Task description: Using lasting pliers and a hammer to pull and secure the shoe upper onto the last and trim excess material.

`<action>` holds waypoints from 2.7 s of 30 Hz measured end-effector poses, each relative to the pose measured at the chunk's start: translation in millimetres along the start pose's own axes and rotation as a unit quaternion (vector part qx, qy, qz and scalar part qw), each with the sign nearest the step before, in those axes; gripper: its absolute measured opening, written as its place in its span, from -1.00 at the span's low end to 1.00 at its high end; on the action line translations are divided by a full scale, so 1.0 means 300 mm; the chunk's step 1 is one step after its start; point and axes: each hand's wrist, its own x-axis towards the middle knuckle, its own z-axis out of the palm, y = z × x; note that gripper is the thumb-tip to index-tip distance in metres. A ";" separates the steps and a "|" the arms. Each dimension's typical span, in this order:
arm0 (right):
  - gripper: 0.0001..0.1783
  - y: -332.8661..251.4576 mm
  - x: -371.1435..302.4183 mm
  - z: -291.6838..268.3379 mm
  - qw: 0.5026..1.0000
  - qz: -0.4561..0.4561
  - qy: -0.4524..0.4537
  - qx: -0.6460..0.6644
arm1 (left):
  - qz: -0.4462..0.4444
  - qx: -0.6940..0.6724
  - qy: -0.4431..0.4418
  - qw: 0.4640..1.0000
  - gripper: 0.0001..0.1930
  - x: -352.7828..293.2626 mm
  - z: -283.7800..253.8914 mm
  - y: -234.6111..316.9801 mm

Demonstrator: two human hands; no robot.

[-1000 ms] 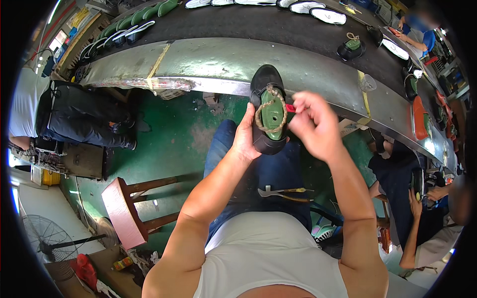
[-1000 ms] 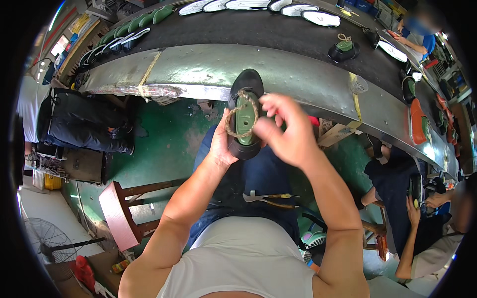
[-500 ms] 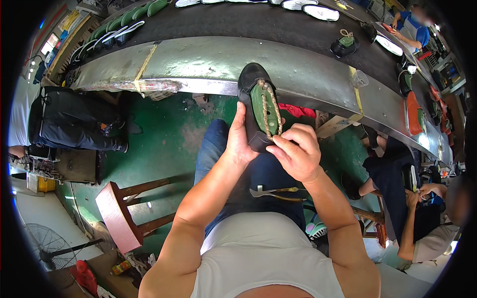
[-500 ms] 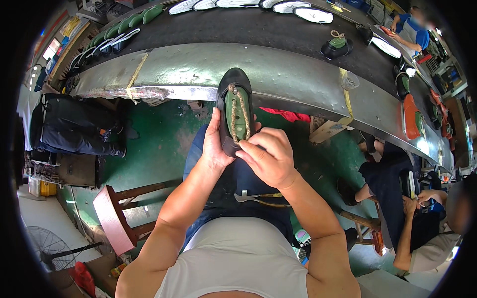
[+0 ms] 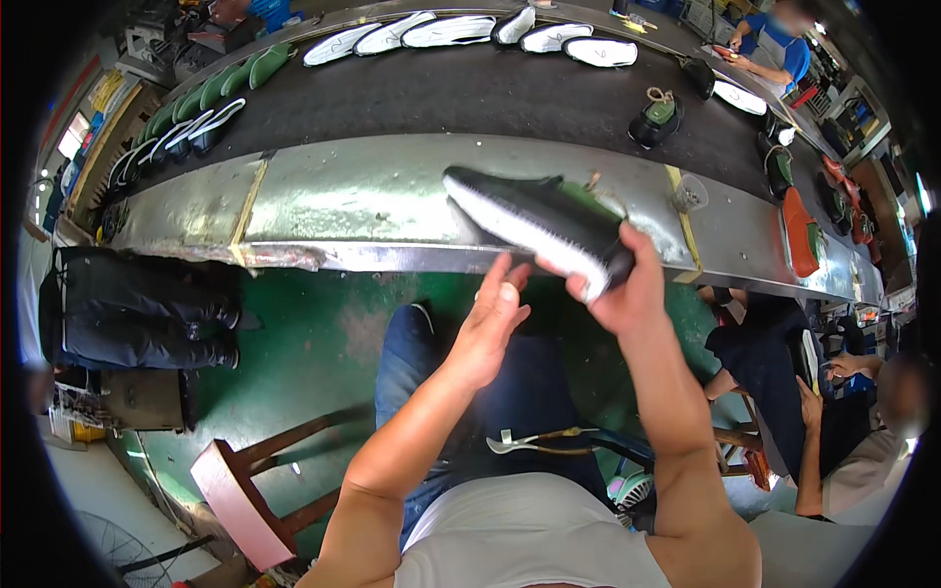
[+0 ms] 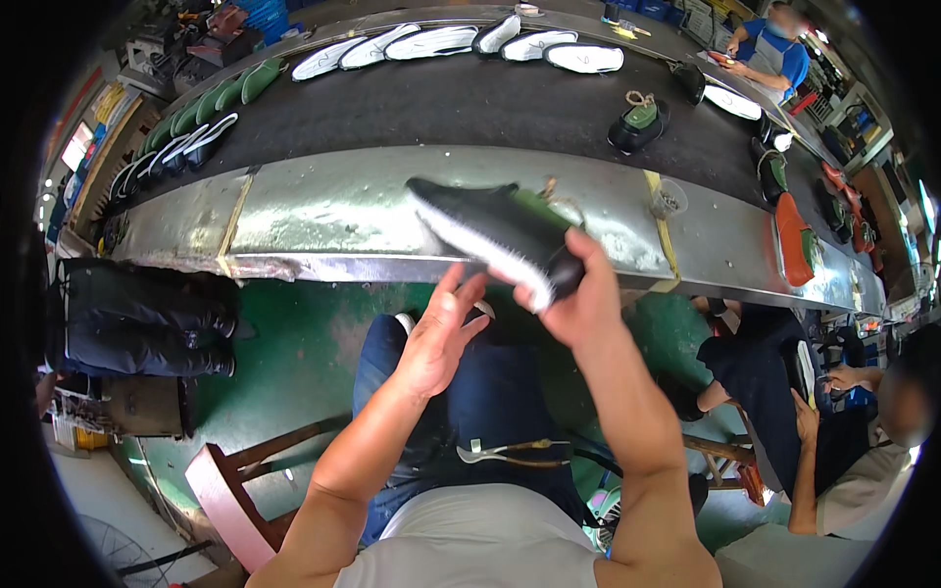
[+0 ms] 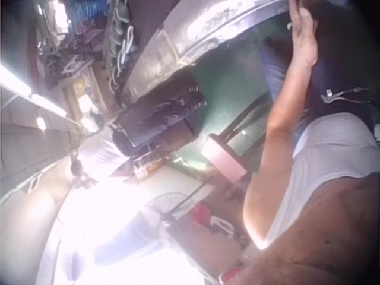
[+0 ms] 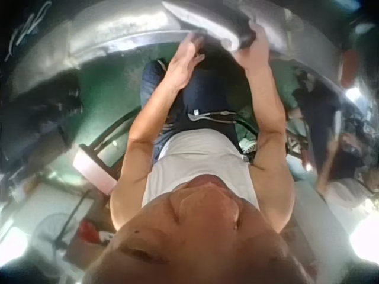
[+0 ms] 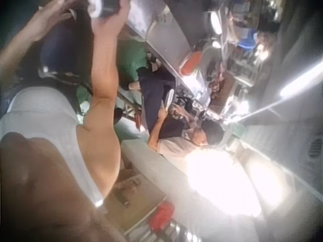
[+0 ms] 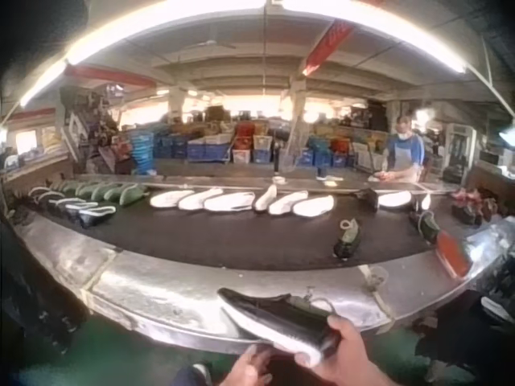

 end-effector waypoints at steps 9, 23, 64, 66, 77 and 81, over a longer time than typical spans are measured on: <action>-0.35 -0.348 0.644 -0.370 0.394 -0.257 0.190 -0.862 | -0.071 0.102 -0.121 0.985 -0.56 0.062 -0.269 0.144; -0.75 -0.318 0.623 -0.322 0.388 -0.243 0.118 -0.881 | 0.131 0.573 0.305 0.749 -0.31 1.353 -0.850 0.732; -0.75 -0.247 0.701 -0.234 0.403 -0.146 0.183 -0.885 | 0.081 0.733 0.203 0.644 0.03 1.916 -1.265 0.989; -0.74 -0.247 0.690 -0.240 0.404 -0.164 0.183 -0.881 | 0.078 0.769 0.225 0.594 -0.02 1.802 -1.193 0.973; -0.61 -0.253 0.652 -0.291 0.376 -0.348 0.119 -0.851 | -0.012 0.707 0.273 0.652 -0.23 0.446 -0.791 0.955; -0.73 -0.110 0.474 -0.138 0.433 -0.367 0.039 -0.822 | -0.007 0.730 0.221 0.647 -0.29 0.139 -0.738 0.828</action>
